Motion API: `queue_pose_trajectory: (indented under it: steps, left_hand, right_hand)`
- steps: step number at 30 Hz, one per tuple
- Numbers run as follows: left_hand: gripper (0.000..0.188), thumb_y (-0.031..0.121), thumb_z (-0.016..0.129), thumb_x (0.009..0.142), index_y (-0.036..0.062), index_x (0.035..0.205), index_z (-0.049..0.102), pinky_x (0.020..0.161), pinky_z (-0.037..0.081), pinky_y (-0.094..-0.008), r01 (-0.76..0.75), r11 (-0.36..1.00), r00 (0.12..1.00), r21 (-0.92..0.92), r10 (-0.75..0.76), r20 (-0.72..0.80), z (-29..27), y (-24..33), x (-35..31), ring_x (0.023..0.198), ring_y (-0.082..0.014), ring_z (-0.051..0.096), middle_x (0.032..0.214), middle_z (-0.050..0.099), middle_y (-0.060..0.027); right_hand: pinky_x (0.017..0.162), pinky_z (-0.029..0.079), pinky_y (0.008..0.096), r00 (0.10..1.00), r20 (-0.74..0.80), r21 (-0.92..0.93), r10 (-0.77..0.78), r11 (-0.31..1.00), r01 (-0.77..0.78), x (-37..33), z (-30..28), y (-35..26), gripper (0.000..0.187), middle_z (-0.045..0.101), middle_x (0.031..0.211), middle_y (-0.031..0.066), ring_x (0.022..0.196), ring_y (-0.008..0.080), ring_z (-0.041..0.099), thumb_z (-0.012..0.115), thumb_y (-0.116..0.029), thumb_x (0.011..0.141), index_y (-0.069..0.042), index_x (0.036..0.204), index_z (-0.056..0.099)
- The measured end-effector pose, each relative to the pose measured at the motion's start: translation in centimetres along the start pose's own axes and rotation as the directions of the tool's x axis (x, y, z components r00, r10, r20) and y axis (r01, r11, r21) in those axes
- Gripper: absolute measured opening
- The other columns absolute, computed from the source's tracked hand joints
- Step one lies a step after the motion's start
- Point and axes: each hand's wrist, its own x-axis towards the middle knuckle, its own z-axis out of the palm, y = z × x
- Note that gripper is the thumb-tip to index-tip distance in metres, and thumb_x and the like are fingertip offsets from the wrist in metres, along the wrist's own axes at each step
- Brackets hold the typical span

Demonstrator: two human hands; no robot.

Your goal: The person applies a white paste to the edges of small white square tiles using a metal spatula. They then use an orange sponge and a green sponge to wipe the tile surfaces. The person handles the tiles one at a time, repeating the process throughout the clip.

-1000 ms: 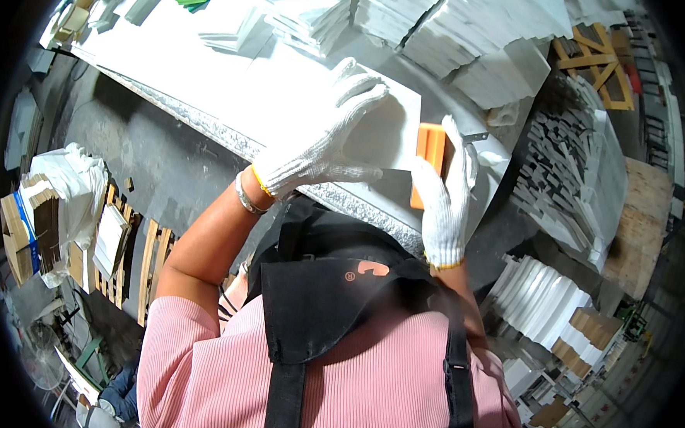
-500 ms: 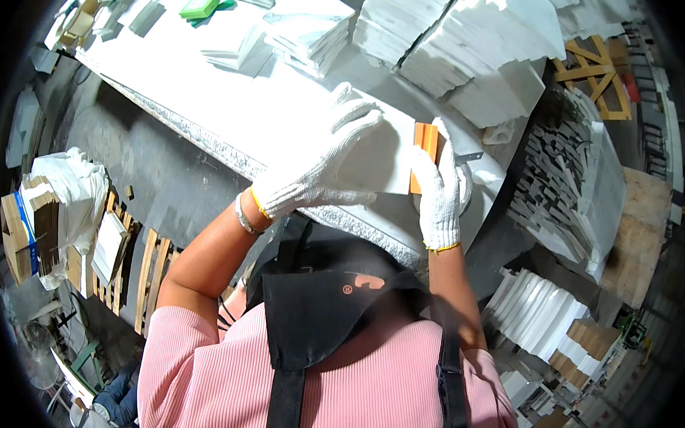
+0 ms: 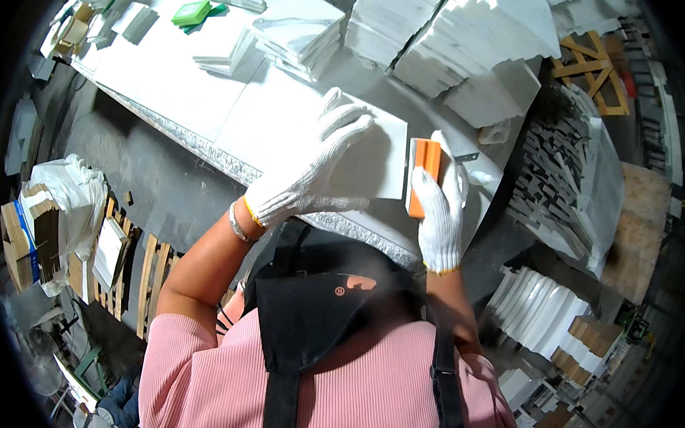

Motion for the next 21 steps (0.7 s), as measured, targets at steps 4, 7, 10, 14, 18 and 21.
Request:
queue_pose_trajectory:
  steps: [4,7,10,14,18,21]
  left_hand:
    - [0.094,0.038,0.092,0.059,0.0084,0.139,0.052,0.108,0.042,-0.0540,-0.003,1.000,1.000,-0.009,0.003,-0.004,0.1,0.0,0.0,0.140,-0.0440,0.041,0.142,0.051,-0.0134]
    - [0.094,0.038,0.092,0.059,0.0087,0.139,0.052,0.108,0.042,-0.0525,-0.035,0.999,0.999,0.011,0.035,-0.016,0.4,0.0,0.2,0.139,-0.0437,0.041,0.143,0.051,-0.0132]
    - [0.094,0.039,0.092,0.060,0.0094,0.139,0.052,0.110,0.040,-0.0529,-0.022,1.000,1.000,0.007,0.022,-0.013,0.5,-0.1,0.1,0.140,-0.0432,0.040,0.144,0.050,-0.0131]
    - [0.094,0.040,0.092,0.060,0.0098,0.140,0.052,0.110,0.039,-0.0534,-0.001,1.000,1.000,0.011,0.001,-0.012,0.2,0.1,-0.1,0.140,-0.0429,0.040,0.144,0.051,-0.0127]
    - [0.095,0.040,0.092,0.060,0.0103,0.140,0.052,0.110,0.040,-0.0534,-0.023,0.999,1.000,0.038,0.024,-0.017,0.5,-0.1,0.0,0.140,-0.0424,0.041,0.143,0.051,-0.0127]
    - [0.094,0.040,0.092,0.060,0.0105,0.140,0.052,0.110,0.040,-0.0537,-0.009,0.999,1.000,0.039,0.010,-0.017,0.5,0.0,-0.2,0.141,-0.0426,0.040,0.143,0.051,-0.0131]
  right_hand:
    - [0.102,0.047,0.0326,0.992,0.042,-0.275,-0.122,0.953,0.129,-0.6,0.4,0.2,0.064,0.049,0.144,0.0131,0.122,0.0181,0.054,0.063,-0.006,0.096,0.001,0.154,0.035]
    - [0.098,0.049,0.0288,0.998,0.057,-0.221,0.034,0.975,-0.020,1.5,-0.4,1.2,0.063,0.052,0.140,0.0113,0.114,0.0167,0.058,0.064,-0.010,0.098,0.001,0.153,0.035]
    - [0.097,0.050,0.0287,1.000,0.019,0.012,-0.012,1.000,0.012,0.4,-0.3,1.3,0.065,0.054,0.134,0.0083,0.108,0.0152,0.060,0.065,-0.012,0.097,0.000,0.153,0.036]
    - [0.110,0.042,0.0366,0.974,0.089,-0.382,-0.206,0.896,0.225,-1.5,0.3,-0.2,0.066,0.048,0.146,0.0148,0.131,0.0213,0.050,0.066,-0.013,0.096,0.000,0.153,0.036]
    - [0.102,0.046,0.0298,0.999,0.016,-0.360,-0.030,0.932,0.034,1.6,-0.1,0.6,0.063,0.053,0.139,0.0142,0.120,0.0137,0.055,0.066,-0.014,0.096,0.002,0.151,0.038]
    - [0.095,0.051,0.0272,1.000,0.027,0.003,0.005,1.000,-0.005,1.0,-0.4,0.6,0.065,0.057,0.130,0.0103,0.106,0.0116,0.059,0.068,-0.012,0.095,0.001,0.151,0.038]
